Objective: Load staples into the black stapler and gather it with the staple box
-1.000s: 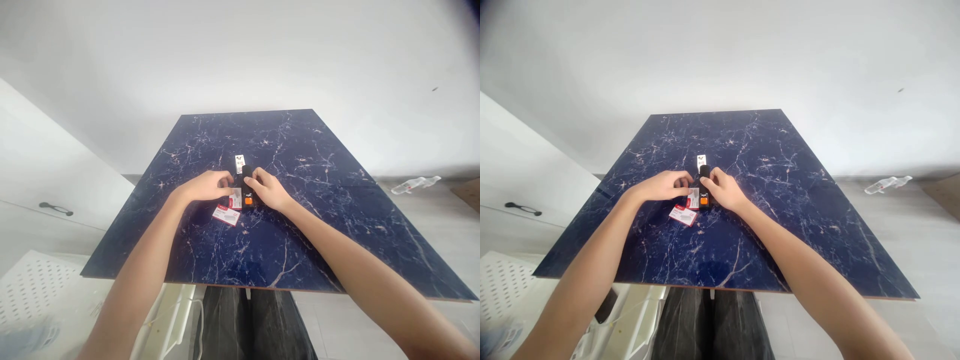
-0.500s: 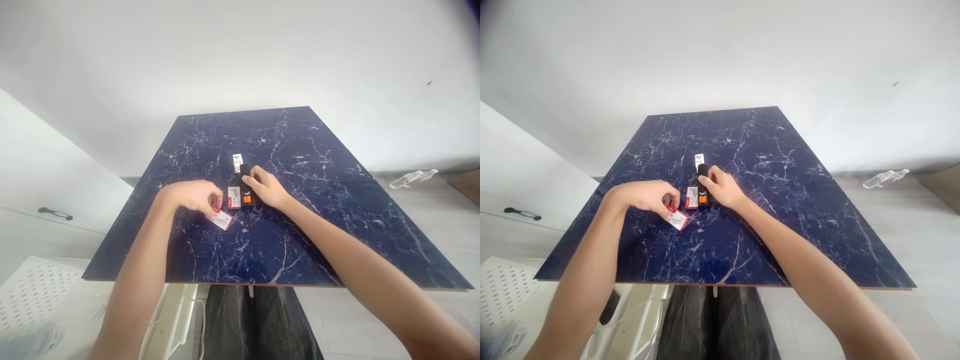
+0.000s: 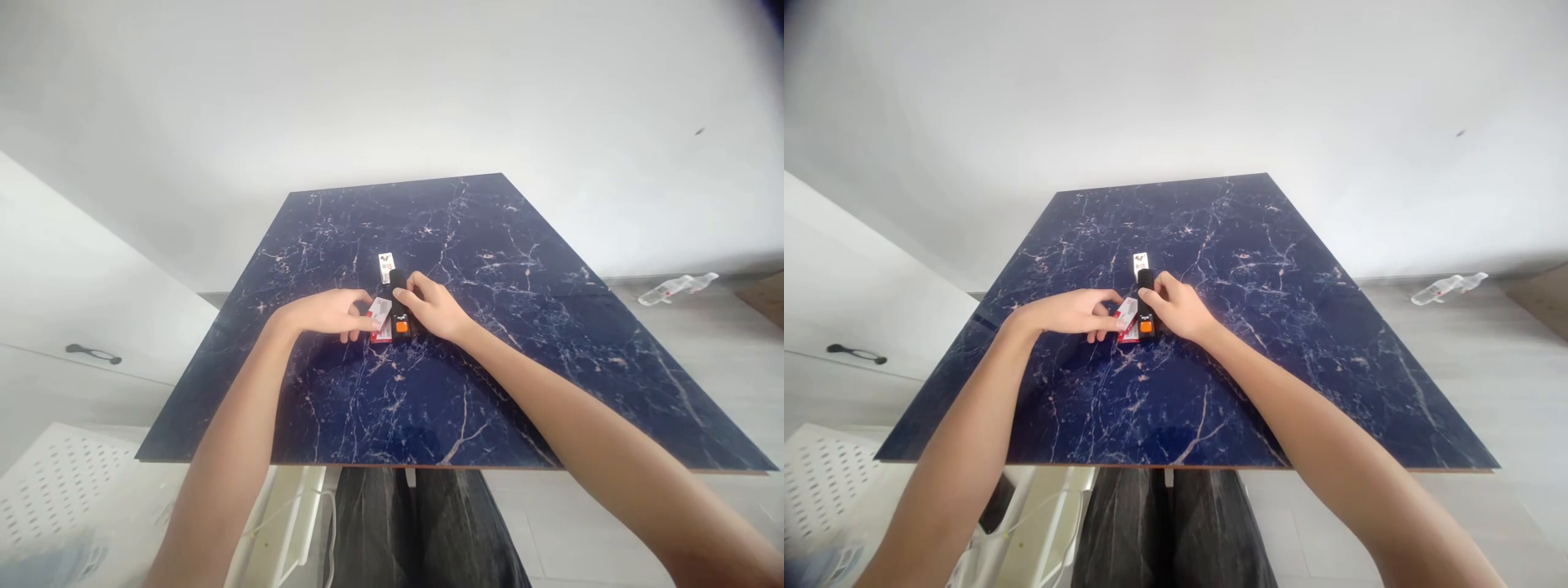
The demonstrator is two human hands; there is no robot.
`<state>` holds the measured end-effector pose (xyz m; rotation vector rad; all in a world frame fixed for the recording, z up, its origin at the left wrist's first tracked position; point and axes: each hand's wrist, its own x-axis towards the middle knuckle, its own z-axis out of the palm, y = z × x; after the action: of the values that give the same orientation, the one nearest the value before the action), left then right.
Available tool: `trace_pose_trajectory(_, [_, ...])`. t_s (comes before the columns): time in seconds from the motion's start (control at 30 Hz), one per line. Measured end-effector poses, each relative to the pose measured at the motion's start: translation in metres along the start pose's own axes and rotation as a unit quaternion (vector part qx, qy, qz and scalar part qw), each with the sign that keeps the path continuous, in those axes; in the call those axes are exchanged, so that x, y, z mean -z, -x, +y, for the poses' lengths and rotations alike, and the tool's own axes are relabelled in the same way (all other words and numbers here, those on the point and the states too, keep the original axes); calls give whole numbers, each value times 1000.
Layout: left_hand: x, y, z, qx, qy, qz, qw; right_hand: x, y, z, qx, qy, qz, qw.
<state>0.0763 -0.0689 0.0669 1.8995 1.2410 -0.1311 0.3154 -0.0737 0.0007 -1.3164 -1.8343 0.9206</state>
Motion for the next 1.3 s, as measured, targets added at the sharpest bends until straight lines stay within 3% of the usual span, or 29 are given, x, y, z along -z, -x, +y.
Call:
trace_pose_trajectory(0.17, [0, -5, -9, -29, -52, 72, 996, 0, 0, 0, 2, -1, 1, 1000])
trace_pose_trajectory(0.3, [-5, -7, -8, -64, -31, 65, 995, 0, 0, 0, 9, -3, -2, 1000])
trace_pose_trajectory(0.4, [-6, -6, -5, -79, -70, 65, 992, 1, 0, -1, 8, 2, 0, 1000])
trace_pose_trajectory(0.57, [-6, -1, 4, -17, -154, 80, 985, 2, 0, -3, 13, 7, 2, 1000])
trace_pose_trajectory(0.77, [-22, 3, 23, 19, -216, 112, 970, 2, 0, -3, 16, 6, -1, 1000])
trace_pose_trajectory(1.1, [-23, -11, 20, -69, -144, 116, 980, 4, -3, 0, 20, 29, 0, 999])
trace_pose_trajectory(1.2, [-21, -9, 20, -76, -118, 92, 986, 6, -4, 1, 30, 51, -8, 998])
trace_pose_trajectory(1.3, [-22, -8, 23, -60, -120, 104, 985, 9, -4, 1, 40, 65, -20, 997])
